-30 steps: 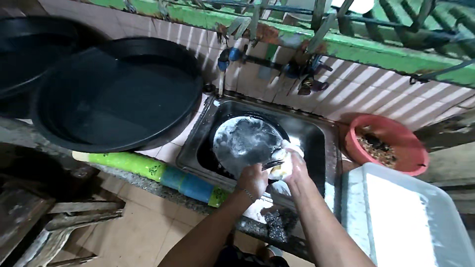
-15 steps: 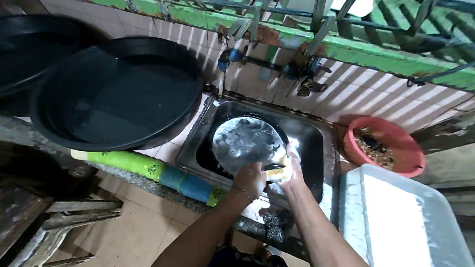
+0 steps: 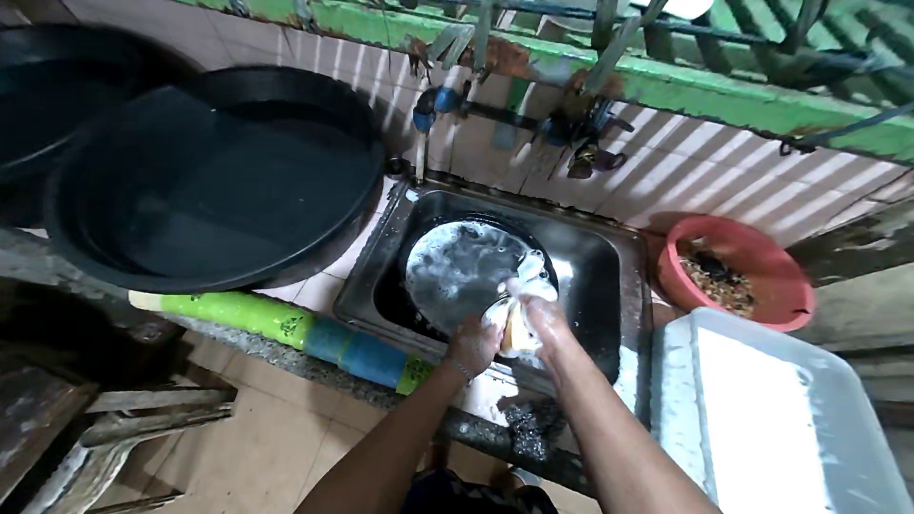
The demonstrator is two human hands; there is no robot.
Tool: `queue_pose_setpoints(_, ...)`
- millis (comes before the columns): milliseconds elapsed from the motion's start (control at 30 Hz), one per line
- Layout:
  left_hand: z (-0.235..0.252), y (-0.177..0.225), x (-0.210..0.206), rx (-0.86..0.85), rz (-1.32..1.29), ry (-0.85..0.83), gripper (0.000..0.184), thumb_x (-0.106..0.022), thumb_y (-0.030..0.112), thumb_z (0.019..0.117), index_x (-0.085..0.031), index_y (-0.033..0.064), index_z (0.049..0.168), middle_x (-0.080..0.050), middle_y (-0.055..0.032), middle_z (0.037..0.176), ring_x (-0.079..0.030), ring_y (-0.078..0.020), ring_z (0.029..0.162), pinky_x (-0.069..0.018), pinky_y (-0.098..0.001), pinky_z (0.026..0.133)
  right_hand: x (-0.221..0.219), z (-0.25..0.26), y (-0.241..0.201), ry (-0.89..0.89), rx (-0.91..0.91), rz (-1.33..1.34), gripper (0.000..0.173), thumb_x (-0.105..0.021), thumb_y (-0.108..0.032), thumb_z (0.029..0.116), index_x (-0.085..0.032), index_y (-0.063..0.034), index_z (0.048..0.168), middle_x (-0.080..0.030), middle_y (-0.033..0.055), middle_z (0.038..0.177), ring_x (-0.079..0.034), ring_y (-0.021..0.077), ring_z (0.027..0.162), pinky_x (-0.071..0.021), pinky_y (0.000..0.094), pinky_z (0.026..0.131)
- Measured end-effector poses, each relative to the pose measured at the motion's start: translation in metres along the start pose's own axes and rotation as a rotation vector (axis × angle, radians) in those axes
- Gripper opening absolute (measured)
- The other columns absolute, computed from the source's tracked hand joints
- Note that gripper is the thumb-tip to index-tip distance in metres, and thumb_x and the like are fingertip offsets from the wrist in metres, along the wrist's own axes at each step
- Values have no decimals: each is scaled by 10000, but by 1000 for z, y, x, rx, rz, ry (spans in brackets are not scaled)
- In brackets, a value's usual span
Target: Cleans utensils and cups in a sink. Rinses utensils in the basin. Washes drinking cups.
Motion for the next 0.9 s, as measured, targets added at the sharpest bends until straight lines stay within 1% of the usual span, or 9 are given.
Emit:
queue_pose_setpoints(67,-8,4,1,21,-67,-35,326,-497,154,1092,-645,-75,1270,-648,-285,1261,-616,-418,1209,-459,-534,1074,3,15,-4,47,62,159,263,-540,-333,1061,-633,-90,1096,-650,36,838,-632,128,682,-569,326,609)
queue_pose_setpoints(167,-7,0,3,79,-199,-12,307,-444,134,1104,-621,-75,1241,-650,-271,1154,-627,-388,1088,-491,-525,975,1,-1,11,39,-42,-40,395,-530,-398,1062,-621,-65,1252,-672,132,974,-650,228,804,-563,450,716)
queue_pose_setpoints(267,-6,-10,7,127,-117,4,349,-458,166,1105,-599,-49,1341,-635,-285,1288,-615,-416,1216,-467,-556,1066,-7,-12,15,-89,-72,-268,280,-505,-220,1081,-614,-48,1272,-673,147,1038,-650,242,874,-549,461,778)
queue_pose_setpoints(333,-11,-21,7,231,-160,-14,414,-430,232,1112,-510,-2,1444,-609,-266,1347,-603,-404,1251,-465,-562,1072,-3,9,6,-95,29,-363,309,-544,-306,1070,-657,-60,1220,-683,139,1059,-654,242,920,-550,467,812)
queue_pose_setpoints(467,-6,-26,13,191,-241,-9,446,-361,225,1138,-446,-40,1486,-584,-291,1363,-592,-408,1245,-453,-540,1077,21,67,-25,78,223,-631,583,-578,-487,1028,-634,36,1279,-648,301,1243,-609,450,1207,-449,666,1039)
queue_pose_setpoints(600,-6,-24,38,213,-229,208,387,-367,127,1122,-572,-72,1382,-592,-283,1389,-559,-401,1322,-403,-514,1153,27,63,-13,126,67,28,622,-432,-583,1052,-567,-53,1349,-661,157,1111,-654,253,969,-563,475,813)
queue_pose_setpoints(667,-1,-25,38,218,-370,332,344,-421,134,1107,-635,-64,1290,-658,-269,1256,-624,-383,1197,-459,-526,1077,6,41,7,2,-64,308,633,-438,-649,1014,-519,-150,1396,-656,111,1095,-658,237,921,-575,481,748)
queue_pose_setpoints(800,6,-18,26,190,-409,333,320,-475,182,1093,-678,-32,1216,-692,-238,1147,-659,-356,1105,-498,-537,1016,-14,13,12,-108,-45,200,269,-663,-241,993,-642,-47,1179,-700,114,914,-686,205,771,-600,409,683)
queue_pose_setpoints(900,10,-15,12,147,-611,242,311,-488,218,1096,-680,-18,1162,-675,-141,894,-637,-221,756,-551,-402,738,4,20,5,-52,106,144,237,-693,-121,961,-661,-41,1182,-716,86,943,-688,158,789,-604,361,714)
Point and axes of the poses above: each hand's wrist, its own z-axis towards the middle knuckle, its own x-axis out of the back of the hand, y = z × x, the point moved 10 cm from there along z, towards the middle knuckle
